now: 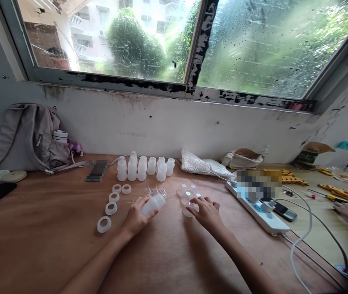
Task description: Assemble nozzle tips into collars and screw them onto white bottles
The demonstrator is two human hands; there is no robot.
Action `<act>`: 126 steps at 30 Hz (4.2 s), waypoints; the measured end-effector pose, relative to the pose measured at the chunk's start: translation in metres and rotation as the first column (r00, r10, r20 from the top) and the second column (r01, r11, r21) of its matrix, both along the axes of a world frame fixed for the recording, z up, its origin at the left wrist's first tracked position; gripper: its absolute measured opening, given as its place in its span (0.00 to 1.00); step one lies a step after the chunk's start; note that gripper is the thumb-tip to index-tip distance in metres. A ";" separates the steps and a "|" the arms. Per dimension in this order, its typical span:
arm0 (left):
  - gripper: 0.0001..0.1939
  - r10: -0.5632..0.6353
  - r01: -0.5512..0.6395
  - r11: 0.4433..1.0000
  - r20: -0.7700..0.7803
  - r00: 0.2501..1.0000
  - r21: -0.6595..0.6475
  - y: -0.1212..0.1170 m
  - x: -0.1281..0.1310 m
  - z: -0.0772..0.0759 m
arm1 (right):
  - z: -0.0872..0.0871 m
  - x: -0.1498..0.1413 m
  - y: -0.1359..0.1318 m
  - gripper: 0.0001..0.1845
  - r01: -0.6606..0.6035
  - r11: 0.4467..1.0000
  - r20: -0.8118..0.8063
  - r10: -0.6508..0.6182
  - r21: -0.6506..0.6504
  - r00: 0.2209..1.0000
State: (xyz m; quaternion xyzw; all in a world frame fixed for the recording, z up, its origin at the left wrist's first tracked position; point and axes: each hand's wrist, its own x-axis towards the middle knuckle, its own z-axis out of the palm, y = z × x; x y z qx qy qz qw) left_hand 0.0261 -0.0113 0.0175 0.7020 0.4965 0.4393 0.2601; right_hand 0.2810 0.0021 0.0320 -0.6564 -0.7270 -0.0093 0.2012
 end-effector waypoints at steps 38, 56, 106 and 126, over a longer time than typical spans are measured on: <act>0.18 0.002 0.073 0.957 0.257 0.967 -0.280 0.015 -0.022 -0.002 | -0.032 -0.067 0.012 0.14 -0.492 0.871 -0.958 0.138 -0.004 0.252; 0.17 0.006 -0.007 0.993 0.011 1.000 0.116 0.011 -0.019 -0.008 | -0.034 -0.060 0.020 0.16 -0.560 0.828 -0.983 0.077 -0.030 0.167; 0.09 0.400 -0.281 0.912 -0.502 0.767 0.297 0.034 -0.036 -0.024 | 0.041 -0.125 0.161 0.15 -0.254 0.936 -0.218 0.308 0.245 0.926; 0.25 0.432 -0.292 0.900 -0.590 0.682 0.322 0.037 -0.026 -0.037 | -0.049 -0.081 0.038 0.11 -0.247 0.954 -0.416 0.297 0.171 0.860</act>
